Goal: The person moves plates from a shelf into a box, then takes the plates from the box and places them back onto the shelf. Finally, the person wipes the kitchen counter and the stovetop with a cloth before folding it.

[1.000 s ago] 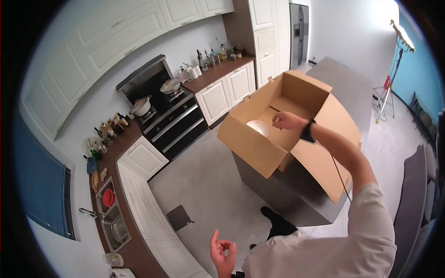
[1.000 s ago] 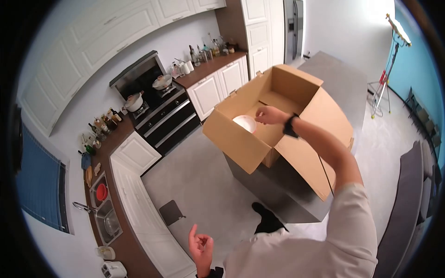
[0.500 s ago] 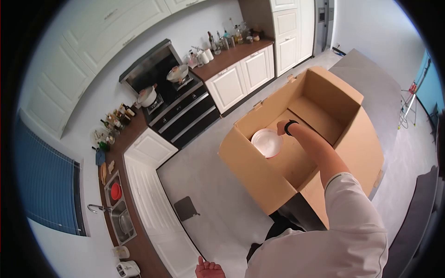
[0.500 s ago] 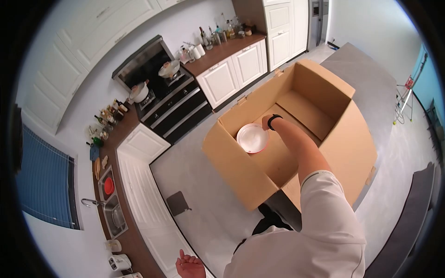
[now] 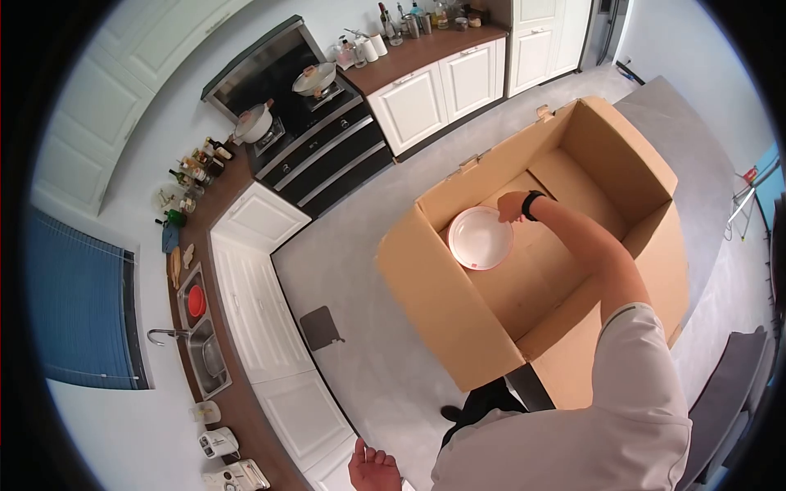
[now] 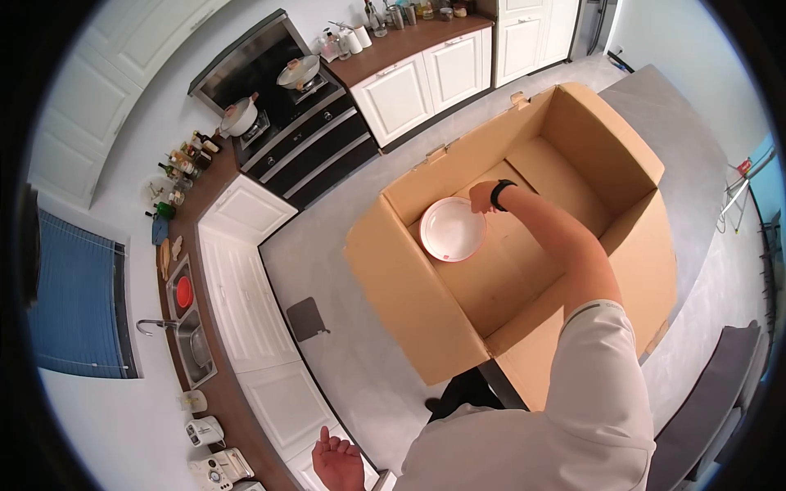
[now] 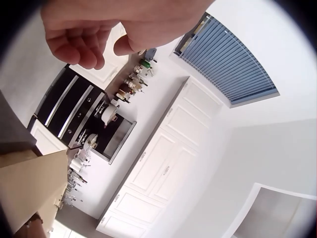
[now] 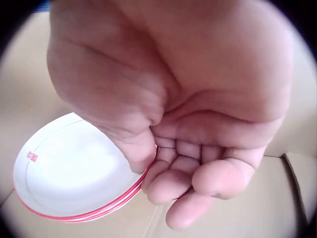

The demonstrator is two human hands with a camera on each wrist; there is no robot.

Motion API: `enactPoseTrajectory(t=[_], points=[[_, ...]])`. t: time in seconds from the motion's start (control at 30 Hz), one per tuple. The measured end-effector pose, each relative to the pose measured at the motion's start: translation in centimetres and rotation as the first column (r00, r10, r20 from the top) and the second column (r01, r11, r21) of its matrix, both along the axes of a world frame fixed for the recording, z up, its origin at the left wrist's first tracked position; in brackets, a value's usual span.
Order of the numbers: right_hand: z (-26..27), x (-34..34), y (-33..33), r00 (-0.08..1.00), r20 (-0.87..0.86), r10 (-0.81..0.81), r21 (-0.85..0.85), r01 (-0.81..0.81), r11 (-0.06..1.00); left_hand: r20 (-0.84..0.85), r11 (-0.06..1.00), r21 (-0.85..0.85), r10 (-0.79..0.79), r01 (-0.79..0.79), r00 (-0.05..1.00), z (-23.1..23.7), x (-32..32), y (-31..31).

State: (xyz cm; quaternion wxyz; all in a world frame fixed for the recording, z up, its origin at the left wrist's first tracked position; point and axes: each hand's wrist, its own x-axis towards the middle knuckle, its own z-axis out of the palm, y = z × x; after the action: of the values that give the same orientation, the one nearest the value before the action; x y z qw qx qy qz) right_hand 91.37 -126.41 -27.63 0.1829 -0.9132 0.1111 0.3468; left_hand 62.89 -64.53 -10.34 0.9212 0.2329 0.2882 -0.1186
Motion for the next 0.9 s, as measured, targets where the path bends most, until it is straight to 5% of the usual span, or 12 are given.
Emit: enactPoseTrajectory(t=[0.2, 0.27, 0.33, 0.37, 0.43, 0.53, 0.63, 0.77, 0.83, 0.87, 0.9], points=[[5.2, -2.7, 0.6, 0.987, 0.162, -0.022, 0.084, 0.008, 0.996, 0.05, 0.988, 0.154, 0.003, -0.011, 0.999, -2.0, -2.7, 2.5], [7.2, -4.3, 1.1, 0.883, 0.456, 0.113, -0.092, -0.08, 0.993, 0.09, 0.983, 0.184, -0.003, -0.014, 0.996, -2.2, -4.3, 3.3], [11.2, -6.4, 1.8, 0.852, 0.512, 0.108, -0.114, -0.057, 0.992, 0.158, 0.854, 0.52, -0.08, -0.014, 0.984, -2.0, -6.6, 3.8], [13.5, -7.4, 2.5, 0.826, 0.556, 0.091, -0.129, -0.023, 0.991, 0.172, 0.857, 0.515, -0.065, -0.034, 0.983, -1.9, -7.7, 4.3], [17.9, -9.1, 4.3, 0.794, 0.603, 0.076, -0.119, -0.006, 0.993, 0.109, 0.487, 0.873, -0.276, 0.041, 0.955, -2.2, -10.3, 5.0], [22.3, -12.3, 6.9, 0.702, 0.711, 0.039, -0.082, 0.028, 0.996, 0.104, 0.55, 0.835, -0.156, 0.0, 0.982, -2.4, -15.2, 6.5], [25.8, -16.2, 13.6, 0.543, 0.823, -0.17, 0.201, 0.003, 0.98, 0.093, 0.498, 0.867, -0.14, -0.011, 0.986, -3.0, -20.9, 8.0], [22.9, -18.4, 23.9, 0.587, 0.804, -0.097, 0.346, -0.329, 0.879, 0.152, 0.553, 0.829, -0.086, -0.079, 0.985, -3.3, -27.6, 9.7], [20.0, -21.1, 32.4, 0.703, 0.706, -0.086, 0.534, -0.448, 0.717, 0.152, 0.6, 0.793, -0.029, -0.104, 0.988, -1.5, -29.8, 10.3], [18.7, -23.1, 37.7, 0.785, 0.613, -0.085, 0.59, -0.384, 0.711, 0.17, 0.595, 0.779, 0.106, -0.199, 0.98, -1.0, -30.8, 11.4], [18.3, -25.5, 42.1, 0.874, 0.483, 0.056, 0.664, -0.407, 0.628, 0.188, 0.625, 0.762, 0.035, -0.168, 0.982, -1.0, -32.1, 12.7]])
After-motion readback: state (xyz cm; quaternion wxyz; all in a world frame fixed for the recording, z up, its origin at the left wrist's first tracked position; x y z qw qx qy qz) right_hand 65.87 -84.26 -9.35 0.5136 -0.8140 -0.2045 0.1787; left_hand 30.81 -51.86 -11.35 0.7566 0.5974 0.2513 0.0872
